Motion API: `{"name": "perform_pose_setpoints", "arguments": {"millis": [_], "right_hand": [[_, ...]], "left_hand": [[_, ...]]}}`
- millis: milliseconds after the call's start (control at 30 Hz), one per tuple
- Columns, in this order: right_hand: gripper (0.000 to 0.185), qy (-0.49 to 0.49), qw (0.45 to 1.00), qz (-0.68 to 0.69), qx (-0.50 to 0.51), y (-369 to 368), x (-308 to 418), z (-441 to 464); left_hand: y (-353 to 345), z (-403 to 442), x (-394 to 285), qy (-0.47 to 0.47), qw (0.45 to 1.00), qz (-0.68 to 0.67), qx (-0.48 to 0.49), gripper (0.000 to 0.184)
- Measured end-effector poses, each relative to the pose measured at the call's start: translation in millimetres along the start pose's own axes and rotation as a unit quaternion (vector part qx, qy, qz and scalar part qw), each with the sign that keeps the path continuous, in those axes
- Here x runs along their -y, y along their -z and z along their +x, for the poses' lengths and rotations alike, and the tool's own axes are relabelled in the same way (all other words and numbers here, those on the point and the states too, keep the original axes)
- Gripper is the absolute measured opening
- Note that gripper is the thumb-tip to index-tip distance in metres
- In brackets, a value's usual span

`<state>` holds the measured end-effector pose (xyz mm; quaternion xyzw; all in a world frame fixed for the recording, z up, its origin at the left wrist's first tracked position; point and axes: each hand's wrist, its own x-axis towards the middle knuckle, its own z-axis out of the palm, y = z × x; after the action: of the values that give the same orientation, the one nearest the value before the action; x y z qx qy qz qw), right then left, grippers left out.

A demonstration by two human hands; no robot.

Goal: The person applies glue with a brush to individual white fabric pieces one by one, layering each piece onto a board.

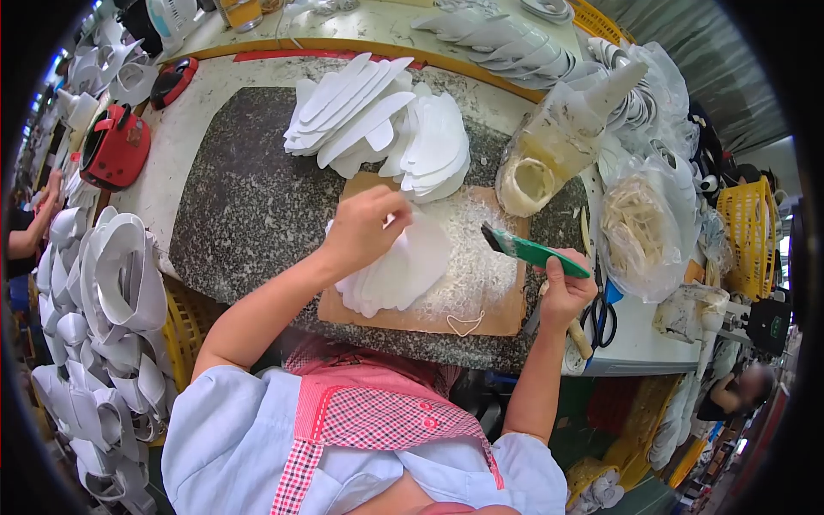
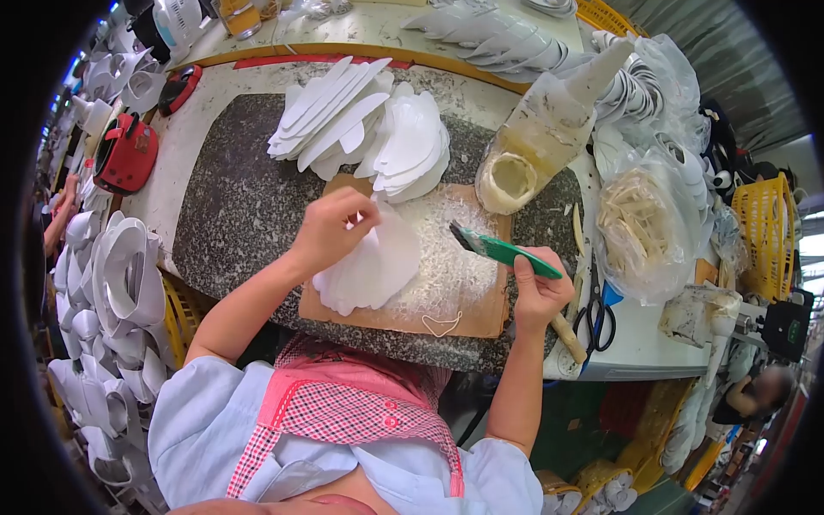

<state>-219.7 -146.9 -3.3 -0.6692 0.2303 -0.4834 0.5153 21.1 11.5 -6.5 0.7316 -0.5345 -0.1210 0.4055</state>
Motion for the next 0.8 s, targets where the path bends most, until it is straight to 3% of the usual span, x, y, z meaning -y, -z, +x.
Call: {"name": "perform_pose_setpoints", "arguments": {"millis": [100,200,267,400,533,567,633,667,733,800], "right_hand": [[0.010,-0.014,1.000,0.004,-0.009,1,3,-2],[0.011,-0.025,0.999,0.029,-0.033,-4,1,1],[0.010,-0.061,0.997,0.041,0.006,-12,-1,1],[0.006,-0.137,0.981,0.004,0.139,-39,-21,3],[0.005,-0.048,0.987,-0.054,0.141,-62,-31,29],[0.006,-0.024,0.975,-0.105,0.193,-60,-24,25],[0.005,-0.068,0.950,-0.115,0.284,-48,-1,11],[0.004,-0.091,0.932,-0.121,0.328,-42,9,4],[0.003,-0.159,0.954,-0.033,0.253,-27,21,-5],[0.003,-0.180,0.967,0.015,0.179,-19,25,-8]], "left_hand": [[24,-2,-34,-0.005,0.990,-0.132,-0.057,0.016],[21,-19,-27,-0.265,0.956,0.014,-0.123,0.015],[1,-43,-1,-0.312,0.932,0.166,0.074,0.025],[-16,-62,-1,-0.308,0.937,0.156,0.060,0.026],[-16,-57,0,-0.313,0.936,0.153,0.050,0.026],[-16,-57,1,-0.306,0.938,0.155,0.053,0.025],[-19,-54,2,-0.294,0.942,0.156,0.055,0.022],[-20,-51,1,-0.251,0.954,0.150,0.071,0.020],[-19,-41,-3,-0.162,0.972,0.131,0.109,0.015],[-21,-15,-2,-0.008,0.997,-0.001,0.077,0.006]]}}
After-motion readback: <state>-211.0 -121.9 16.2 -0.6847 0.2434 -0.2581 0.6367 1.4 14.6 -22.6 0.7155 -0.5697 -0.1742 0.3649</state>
